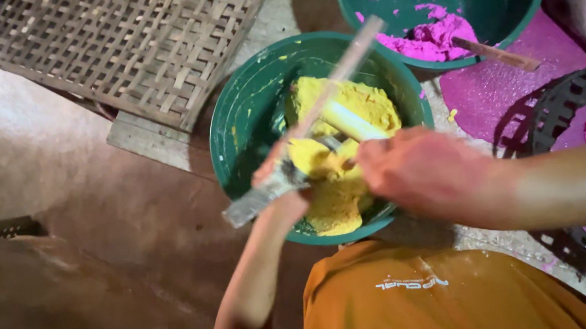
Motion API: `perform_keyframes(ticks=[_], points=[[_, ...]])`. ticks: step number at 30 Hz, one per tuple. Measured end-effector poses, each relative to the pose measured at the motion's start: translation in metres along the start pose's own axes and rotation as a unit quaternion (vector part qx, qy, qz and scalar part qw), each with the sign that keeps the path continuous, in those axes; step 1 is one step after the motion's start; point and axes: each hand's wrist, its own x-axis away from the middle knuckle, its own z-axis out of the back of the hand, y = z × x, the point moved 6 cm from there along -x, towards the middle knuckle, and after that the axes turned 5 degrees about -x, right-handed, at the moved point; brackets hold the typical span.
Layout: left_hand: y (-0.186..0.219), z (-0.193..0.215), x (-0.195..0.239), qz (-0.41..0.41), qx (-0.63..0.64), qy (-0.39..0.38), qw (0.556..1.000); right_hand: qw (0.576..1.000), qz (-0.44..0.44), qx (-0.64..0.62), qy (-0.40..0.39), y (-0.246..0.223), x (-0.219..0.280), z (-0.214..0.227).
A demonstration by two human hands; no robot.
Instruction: The person uses a wooden mold and a metal ring to form pink dough into circular shapes on a tray, then adds yellow dough centers to create two-toned decorative circles. The finished pieces are arranged on a tray and later placed into a steamer.
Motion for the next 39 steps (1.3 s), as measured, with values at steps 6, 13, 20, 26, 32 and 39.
perform_keyframes(ticks=[6, 13, 20, 26, 32, 39], points=[[0.078, 0.019, 0.017, -0.234, -0.574, 0.218, 0.754, 0.919, -0.132, -0.305, 0.214, 0.042, 0.022, 0.025], [0.097, 0.002, -0.002, -0.25, -0.656, 0.246, 0.668, 0.778, -0.126, -0.549, 0.279, 0.001, -0.012, -0.112], [0.097, -0.016, -0.002, -0.269, -0.707, 0.241, 0.609, 0.747, -0.167, -0.583, 0.273, 0.05, -0.015, -0.133], [0.078, 0.018, -0.033, -0.076, -0.696, 0.246, 0.671, 0.758, -0.131, -0.565, 0.299, 0.017, -0.021, -0.139], [0.077, 0.069, -0.042, -0.252, -0.364, 0.242, 0.863, 0.744, -0.146, -0.652, -0.01, 0.001, -0.01, -0.184], [0.009, -0.076, 0.005, -0.066, 0.04, -0.126, 0.989, 0.604, -0.038, -0.689, 0.399, 0.063, 0.046, -0.111]])
